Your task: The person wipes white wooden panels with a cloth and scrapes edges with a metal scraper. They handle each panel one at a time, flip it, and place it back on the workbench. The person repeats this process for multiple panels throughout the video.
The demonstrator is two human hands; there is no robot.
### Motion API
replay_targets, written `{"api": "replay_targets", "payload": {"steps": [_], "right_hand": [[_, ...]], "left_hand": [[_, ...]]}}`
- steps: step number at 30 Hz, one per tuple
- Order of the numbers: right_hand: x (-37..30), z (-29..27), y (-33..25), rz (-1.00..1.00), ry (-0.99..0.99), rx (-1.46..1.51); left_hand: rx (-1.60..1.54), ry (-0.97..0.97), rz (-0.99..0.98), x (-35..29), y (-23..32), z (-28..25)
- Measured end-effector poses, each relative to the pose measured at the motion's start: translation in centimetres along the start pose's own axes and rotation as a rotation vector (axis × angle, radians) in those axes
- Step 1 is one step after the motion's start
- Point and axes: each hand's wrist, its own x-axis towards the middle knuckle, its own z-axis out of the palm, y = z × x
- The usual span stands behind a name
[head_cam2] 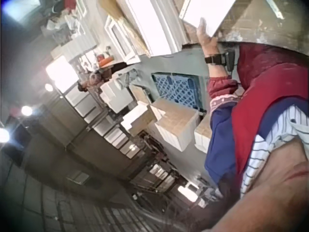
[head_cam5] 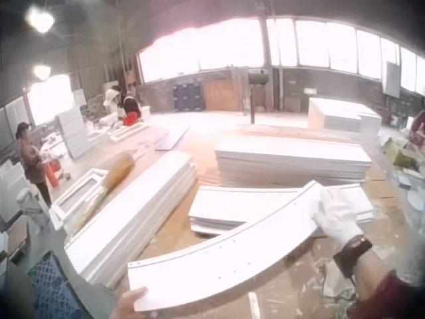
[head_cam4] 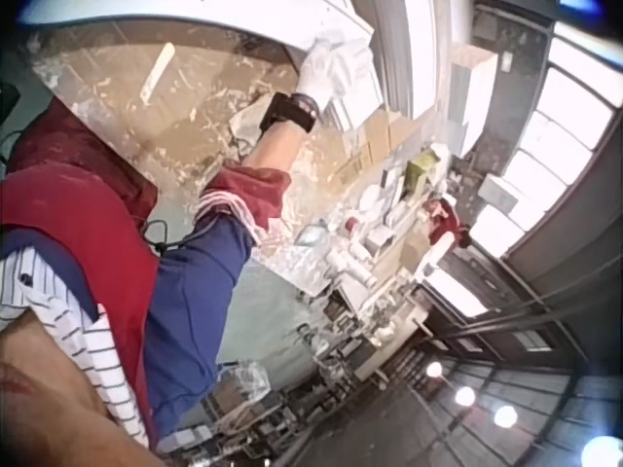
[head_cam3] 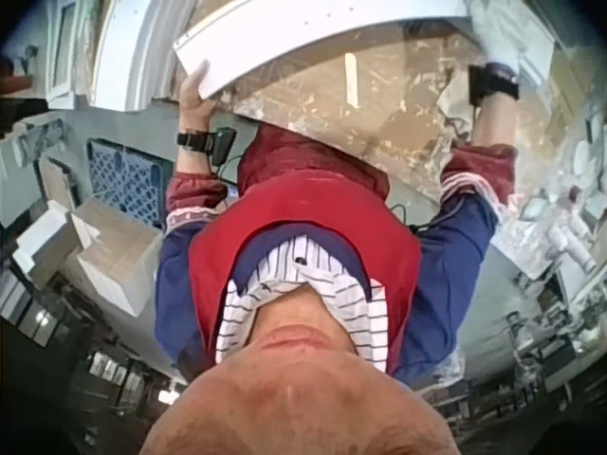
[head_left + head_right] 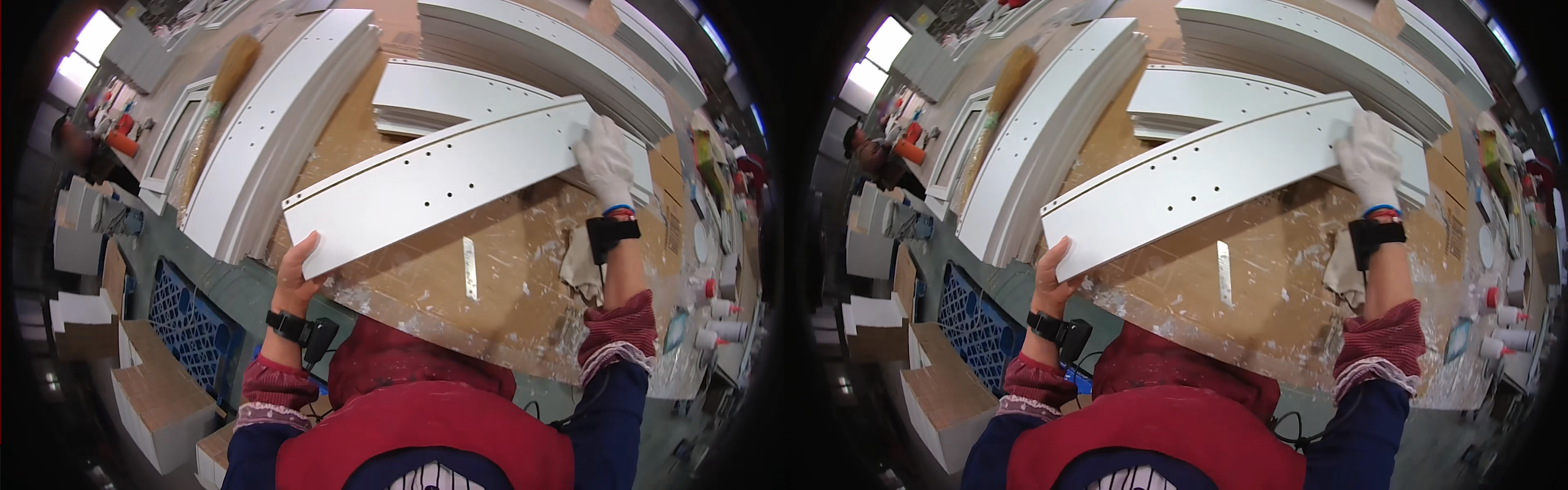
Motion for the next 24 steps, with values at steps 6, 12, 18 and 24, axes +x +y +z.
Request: {"api": "replay_targets", "payload": {"steps": [6,12,18,24], "right_hand": [[-12.9,-4.1,-10.0,-0.432,-0.208,0.032],[-19.9,-1.3,-18.2,-0.040,-0.190,0.182],[-21.6,-0.4,-20.1,-0.031,-0.191,0.121],[-21.3,-0.6,-20.9,0.023,-0.320,0.132]], "left_hand": [[0.048,0.023,0.035,-4.8,-4.9,1.2],[-0.092,0.060,-0.016,-8.9,-9.2,0.1],[-0.097,-0.042,-0.106,-9.7,-9.3,-0.8],[-0.132,0.017,-0.064,-10.7,-8.9,-1.3]]}}
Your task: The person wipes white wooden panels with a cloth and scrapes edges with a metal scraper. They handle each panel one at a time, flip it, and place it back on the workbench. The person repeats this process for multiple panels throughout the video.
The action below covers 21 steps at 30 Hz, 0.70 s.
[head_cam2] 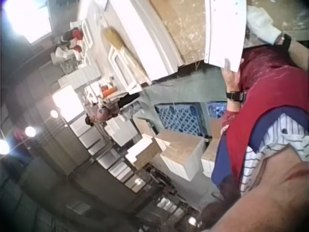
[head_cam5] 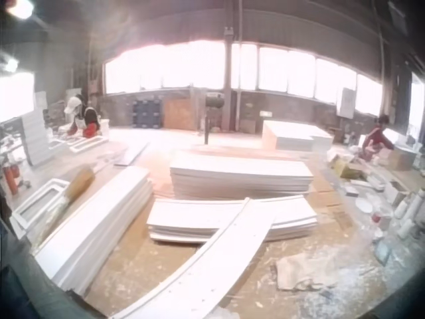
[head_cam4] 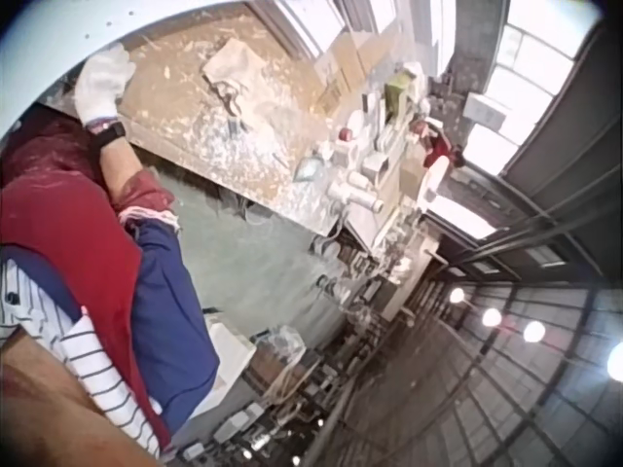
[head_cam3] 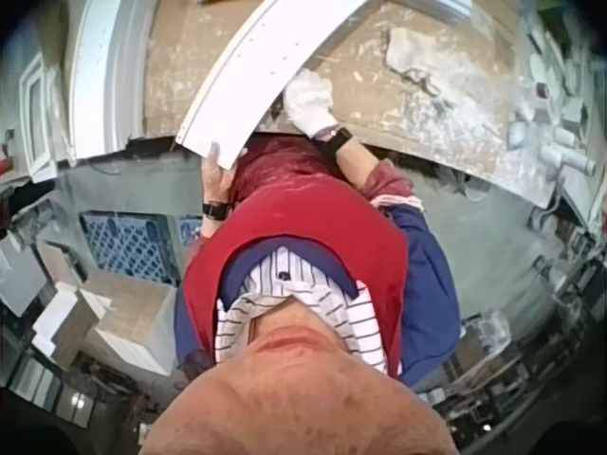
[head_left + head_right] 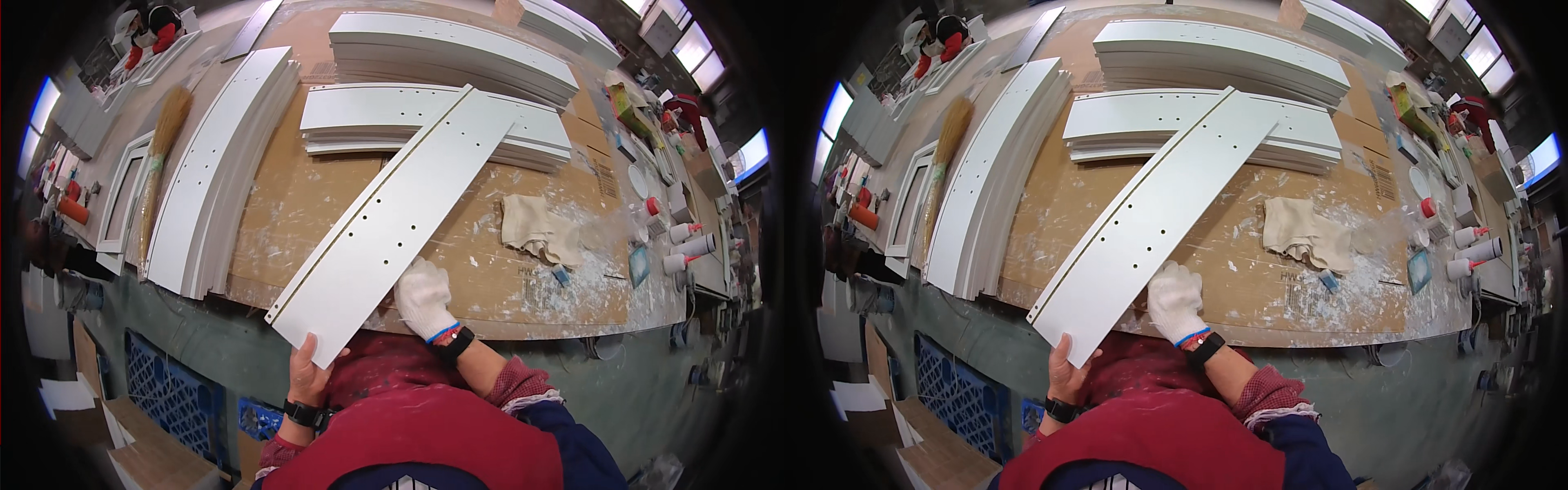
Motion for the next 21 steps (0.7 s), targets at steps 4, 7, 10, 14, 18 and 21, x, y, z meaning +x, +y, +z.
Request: {"api": "replay_targets", "payload": {"steps": [4,7,10,14,18,21], "right_hand": [[1.4,-2.4,0.1,0.071,-0.195,0.211],[1.6,-4.3,1.4,-0.006,-0.356,0.326],[2.5,-5.2,4.9,0.024,-0.524,0.333],[4.4,-7.6,11.4,0.251,-0.223,0.402],[6.3,-9.1,5.8,-0.415,0.313,0.360],[6.7,-7.9,1.4,-0.402,-0.044,0.204]], "left_hand": [[0.011,-0.003,0.052,-1.0,0.1,-1.3],[0.012,0.016,0.069,-1.7,0.5,-1.5],[0.004,0.069,0.080,-2.8,1.0,-2.4],[-0.044,0.162,0.038,-3.9,1.2,-3.8],[-0.015,0.215,-0.014,-3.8,0.8,-4.1],[-0.162,0.224,-0.053,-3.6,0.6,-4.4]]}}
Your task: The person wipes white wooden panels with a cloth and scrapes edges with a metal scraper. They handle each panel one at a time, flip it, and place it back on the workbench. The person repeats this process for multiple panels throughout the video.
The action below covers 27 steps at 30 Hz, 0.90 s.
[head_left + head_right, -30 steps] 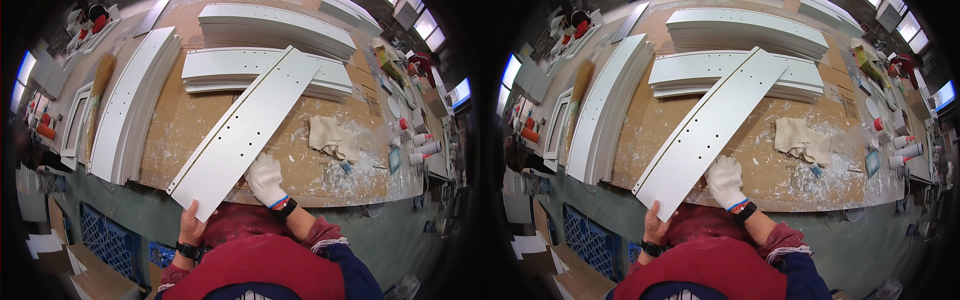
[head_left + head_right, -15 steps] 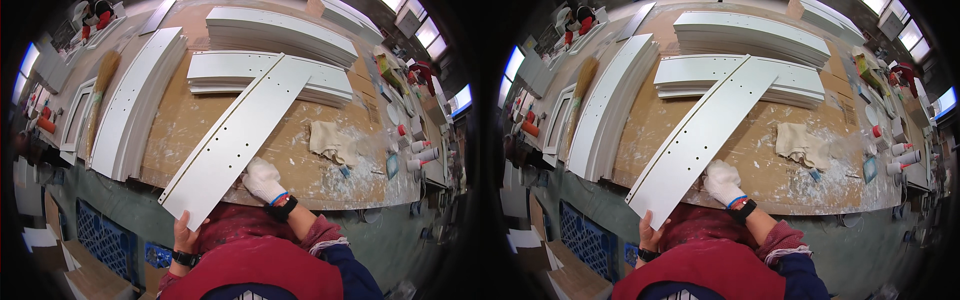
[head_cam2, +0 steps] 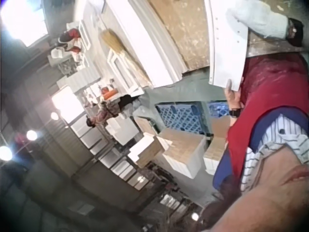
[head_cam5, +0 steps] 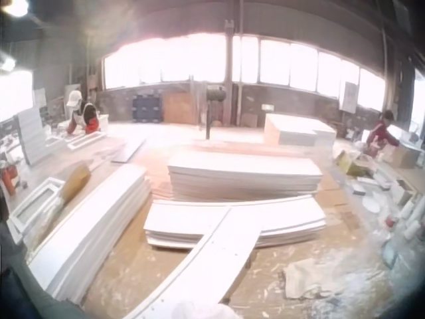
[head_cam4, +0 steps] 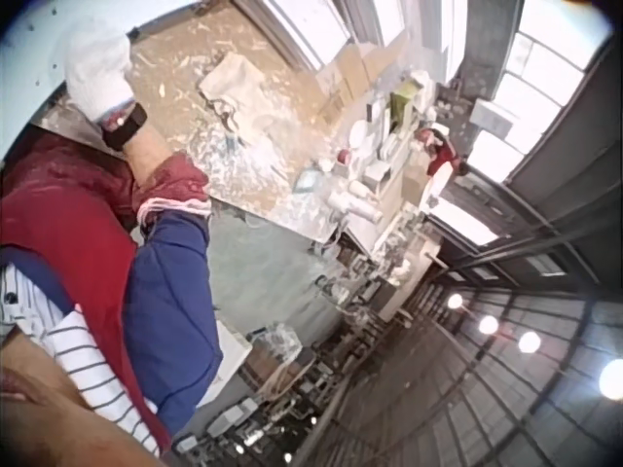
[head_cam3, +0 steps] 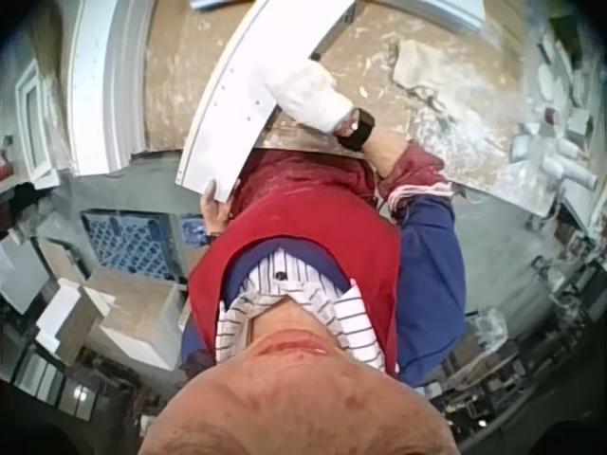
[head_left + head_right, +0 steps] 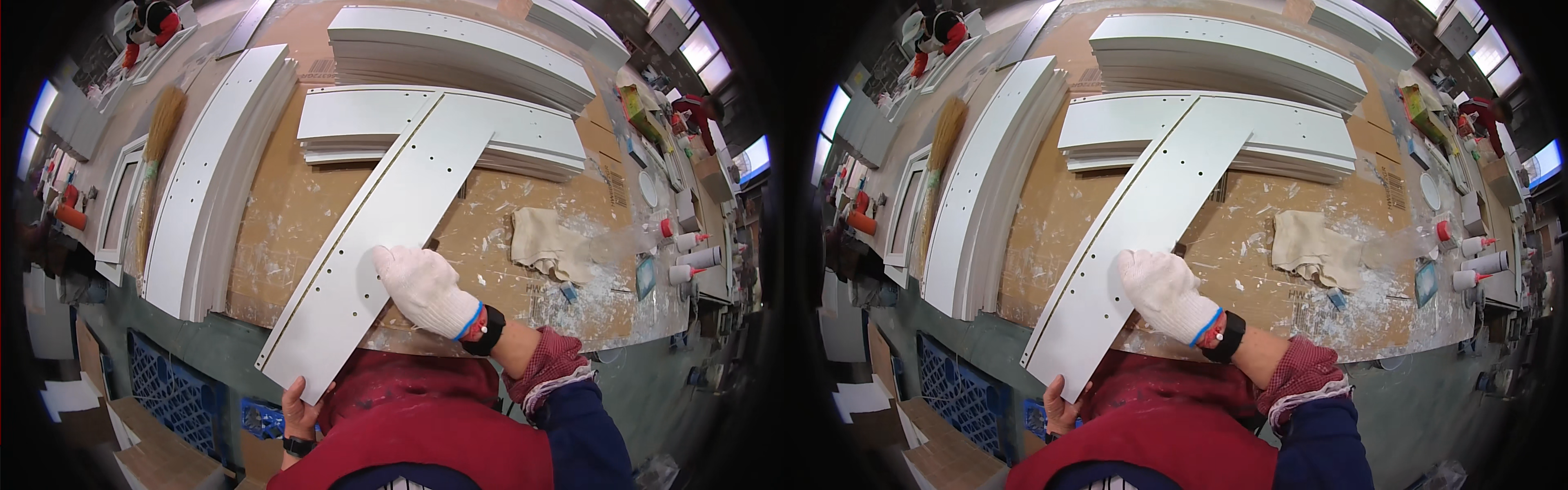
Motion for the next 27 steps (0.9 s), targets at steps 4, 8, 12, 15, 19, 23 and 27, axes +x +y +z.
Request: {"api": "replay_targets", "payload": {"steps": [4,8,12,15,19,23,27], "right_hand": [[0.0,1.0,2.8,0.072,0.159,0.225],[-3.7,0.0,6.6,0.383,0.269,0.431],[-6.2,0.9,9.1,0.421,0.128,0.297],[-6.4,1.2,9.2,0.321,0.111,0.168],[-3.8,1.5,8.8,0.143,0.077,-0.056],[-3.4,2.6,9.0,0.121,0.009,-0.065],[-3.5,2.8,8.1,0.154,-0.061,-0.126]], "left_hand": [[-0.111,0.075,-0.035,0.6,-0.6,-1.0],[-0.176,0.054,-0.060,1.0,0.1,-0.5],[-0.260,-0.026,-0.032,1.1,0.4,-0.2],[-0.274,-0.072,-0.028,1.1,0.4,-0.5],[-0.255,-0.066,-0.035,1.1,0.7,-0.1],[-0.202,-0.045,0.001,1.0,0.7,0.3],[-0.176,-0.026,0.014,1.0,0.6,0.5]]}}
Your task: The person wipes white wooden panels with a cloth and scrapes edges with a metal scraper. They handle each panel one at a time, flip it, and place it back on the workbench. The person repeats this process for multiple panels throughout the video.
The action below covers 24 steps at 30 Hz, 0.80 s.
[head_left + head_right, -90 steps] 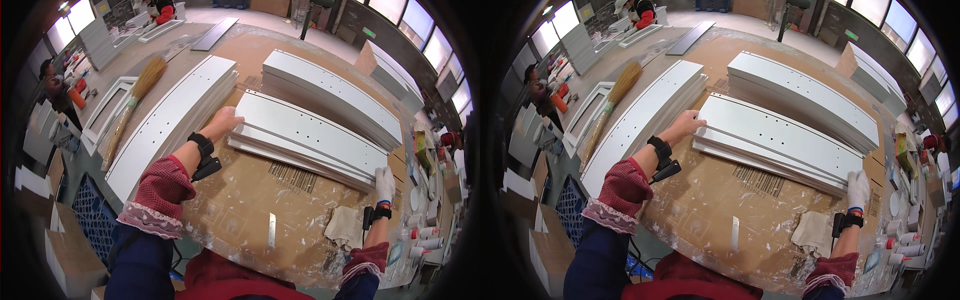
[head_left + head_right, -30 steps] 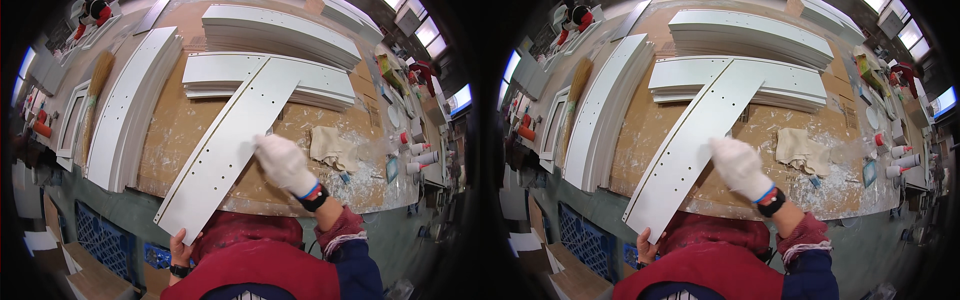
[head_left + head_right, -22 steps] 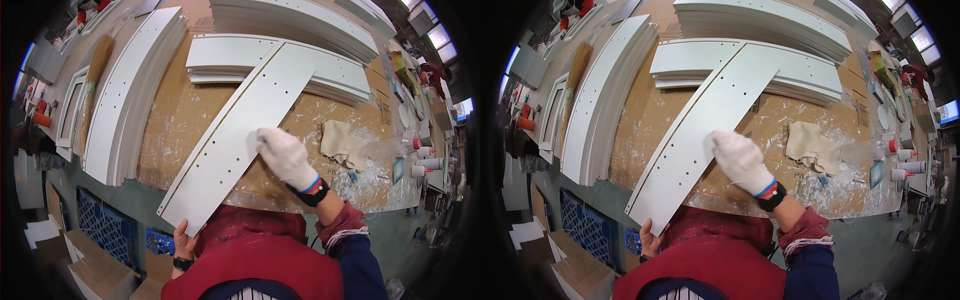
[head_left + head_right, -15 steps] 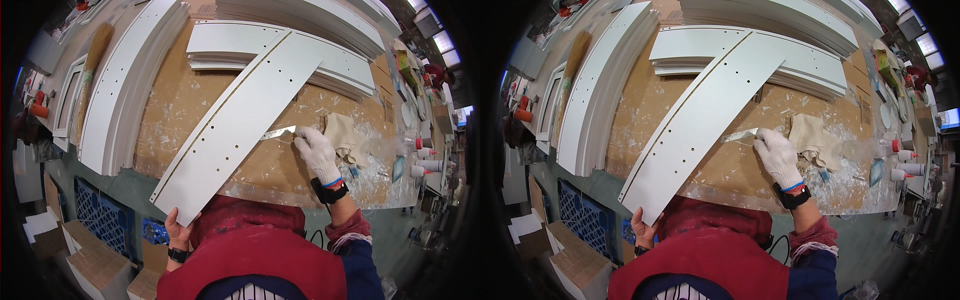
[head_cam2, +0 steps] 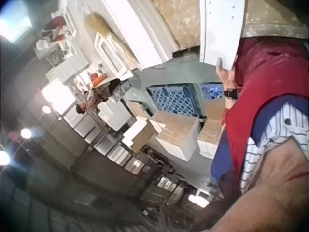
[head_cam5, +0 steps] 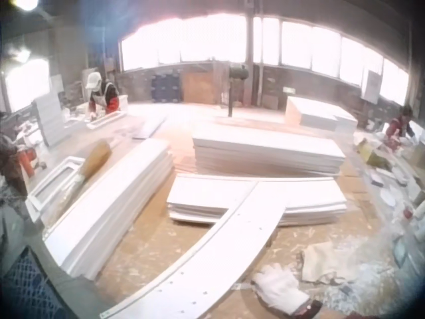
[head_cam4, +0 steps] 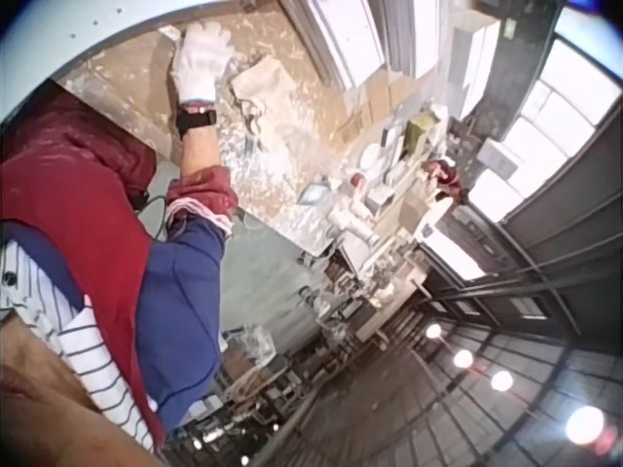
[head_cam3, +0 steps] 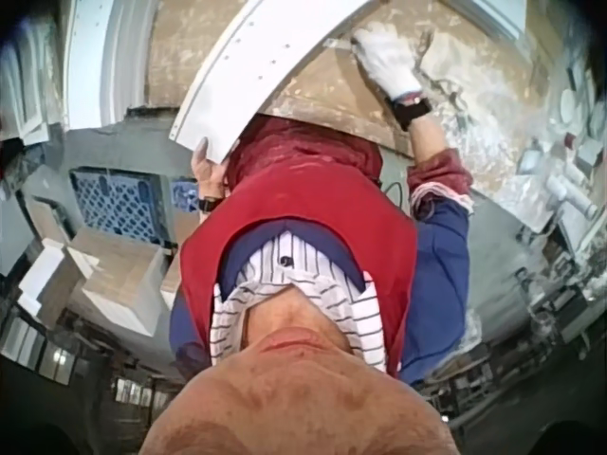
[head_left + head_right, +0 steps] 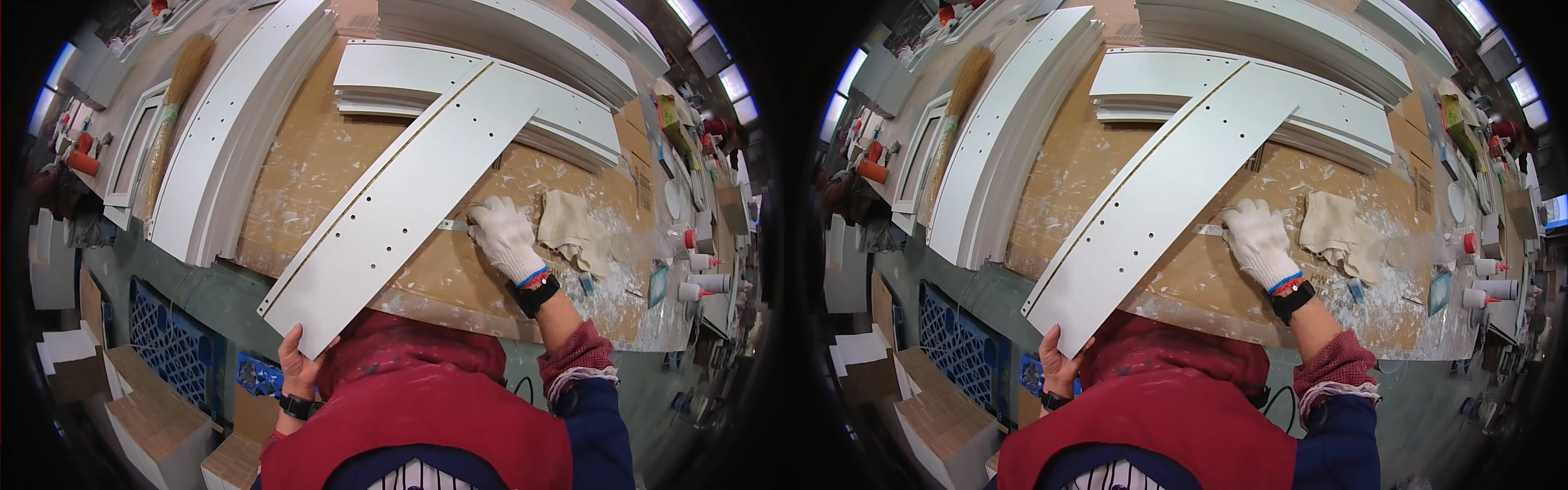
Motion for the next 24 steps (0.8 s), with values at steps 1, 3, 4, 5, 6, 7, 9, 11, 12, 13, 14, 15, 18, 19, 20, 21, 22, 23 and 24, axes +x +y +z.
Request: {"api": "replay_targets", "payload": {"steps": [1,3,4,5,6,7,9,11,12,13,14,15,18,19,20,21,22,23,24], "right_hand": [[-0.1,0.5,0.0,0.004,-0.008,-0.021],[-0.3,1.2,0.1,0.019,-0.011,-0.035],[-0.4,1.3,0.1,0.026,-0.003,-0.025],[-0.5,1.4,-0.1,0.031,0.001,-0.015],[-0.7,1.2,-0.3,0.012,0.025,-0.017],[-0.9,0.9,-0.5,-0.008,0.049,-0.019],[-1.7,0.7,-1.2,-0.040,0.060,-0.073],[-3.1,1.0,-2.2,-0.070,0.032,-0.178],[-3.9,0.9,-2.5,-0.109,0.070,-0.165],[-4.9,0.8,-2.8,-0.147,0.108,-0.152],[-5.7,0.6,-3.1,-0.184,0.151,-0.140],[-6.7,0.6,-3.2,-0.172,0.076,-0.119],[-8.7,-0.2,-3.7,-0.207,0.073,-0.025],[-9.5,-0.2,-3.4,-0.197,0.033,0.006],[-10.0,-0.3,-3.1,-0.159,0.030,0.063],[-10.4,-0.5,-2.9,-0.120,0.026,0.120],[-10.7,-0.7,-2.6,-0.081,0.024,0.177],[-10.9,-0.8,-2.4,-0.078,0.032,0.175],[-11.1,-1.0,-2.2,-0.076,0.040,0.173]], "left_hand": [[0.010,-0.001,0.007,0.0,0.0,0.0],[0.023,-0.005,0.007,0.1,-0.1,0.0],[0.028,-0.008,0.008,0.1,0.0,0.1],[0.031,-0.008,0.008,0.0,0.0,0.0],[0.036,-0.005,0.013,0.0,-0.1,0.0],[0.042,-0.002,0.019,0.0,-0.1,0.1],[0.048,0.001,0.017,0.0,-0.1,0.1],[0.046,-0.001,0.007,0.0,0.0,0.0],[0.040,-0.006,0.002,0.0,0.0,0.0],[0.035,-0.011,-0.002,-0.1,-0.1,0.1],[0.030,-0.021,-0.007,0.0,0.0,0.2],[0.035,-0.025,-0.011,0.1,0.0,0.1],[0.023,-0.004,-0.008,0.0,-0.1,0.1],[0.024,0.004,-0.011,0.0,0.0,0.1],[0.024,0.013,-0.013,0.1,0.1,0.1],[0.024,0.021,-0.016,0.0,0.2,-0.1],[0.023,0.019,-0.018,0.0,0.1,-0.2],[0.027,0.013,-0.018,0.0,0.2,-0.1],[0.031,0.007,-0.017,0.1,0.3,-0.2]]}}
